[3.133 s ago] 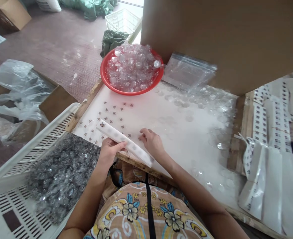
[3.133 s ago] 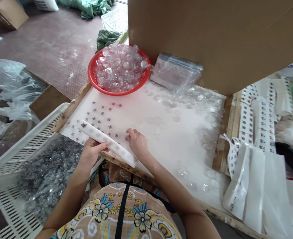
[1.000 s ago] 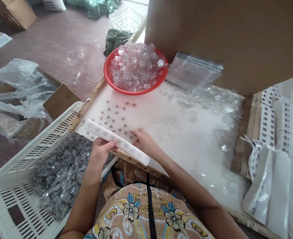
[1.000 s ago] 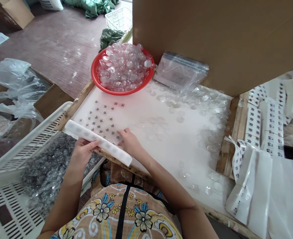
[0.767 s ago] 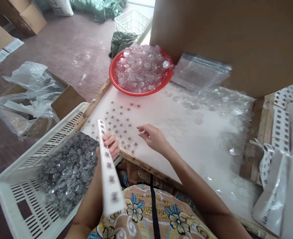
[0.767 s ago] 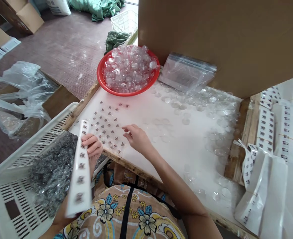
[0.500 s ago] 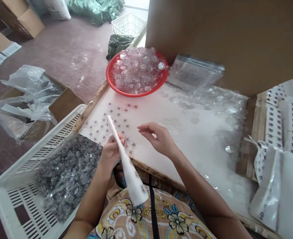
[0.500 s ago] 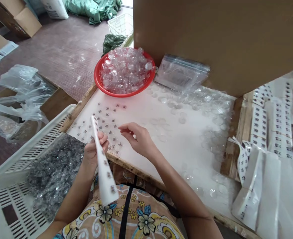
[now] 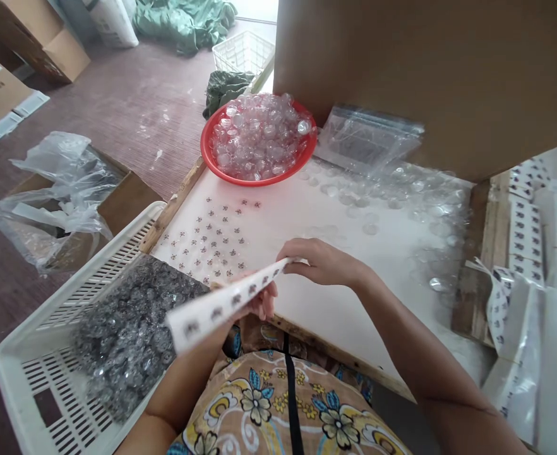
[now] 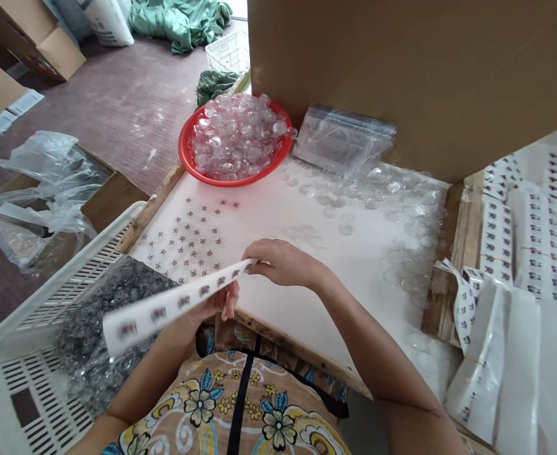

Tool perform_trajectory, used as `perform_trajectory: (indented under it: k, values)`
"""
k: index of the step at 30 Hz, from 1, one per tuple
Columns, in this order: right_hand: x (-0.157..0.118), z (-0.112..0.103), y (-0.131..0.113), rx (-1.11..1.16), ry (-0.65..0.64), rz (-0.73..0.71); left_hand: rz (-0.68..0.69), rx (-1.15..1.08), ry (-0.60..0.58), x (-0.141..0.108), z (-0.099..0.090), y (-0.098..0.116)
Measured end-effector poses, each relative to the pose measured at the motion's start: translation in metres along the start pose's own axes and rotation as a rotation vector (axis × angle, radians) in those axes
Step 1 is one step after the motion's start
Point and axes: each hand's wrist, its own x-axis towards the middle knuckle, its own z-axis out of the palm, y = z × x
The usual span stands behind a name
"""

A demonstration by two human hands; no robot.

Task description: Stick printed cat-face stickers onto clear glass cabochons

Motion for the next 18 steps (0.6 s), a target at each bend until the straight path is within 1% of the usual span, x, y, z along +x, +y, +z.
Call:
perform_trajectory:
  k: [1, 2, 3, 5, 6, 7, 9, 10, 12, 14, 15, 18]
  values:
    - [-0.004, 0.001, 0.002, 0.053, 0.006, 0.057, 0.048, 0.091, 0.03, -0.002, -0.006, 0.003]
    - [-0.006, 0.004, 0.003, 0.106, 0.006, 0.112, 0.137, 0.169, 0.076, -0.004, -0.011, 0.007]
    - [-0.007, 0.007, 0.003, 0.156, 0.0, 0.156, 0.209, 0.232, 0.086, -0.005, -0.013, 0.01]
    - [-0.004, 0.015, 0.003, 0.221, -0.015, 0.207, 0.325, 0.28, 0.069, -0.004, -0.01, 0.014]
    - [-0.001, 0.019, 0.003, 0.234, -0.021, 0.216, 0.375, 0.285, 0.083, -0.002, -0.006, 0.015]
    - [0.002, 0.023, 0.003, 0.233, -0.024, 0.225, 0.417, 0.286, 0.132, 0.001, -0.002, 0.015]
    - [0.006, 0.03, 0.005, 0.201, 0.006, 0.256, 0.483, 0.263, 0.324, 0.007, 0.007, 0.012]
    - [0.006, 0.032, 0.007, 0.185, 0.051, 0.278, 0.503, 0.231, 0.4, 0.01, 0.01, 0.01]
    - [0.003, 0.036, 0.014, 0.185, 0.201, 0.326, 0.543, 0.155, 0.487, 0.015, 0.011, 0.008]
    - [-0.003, 0.038, 0.021, 0.233, 0.345, 0.364, 0.574, 0.103, 0.517, 0.017, 0.008, 0.007]
    - [-0.005, 0.039, 0.025, 0.259, 0.389, 0.376, 0.582, 0.091, 0.529, 0.017, 0.006, 0.008]
    - [-0.009, 0.044, 0.029, 0.237, 0.451, 0.371, 0.584, 0.074, 0.551, 0.015, 0.001, 0.01]
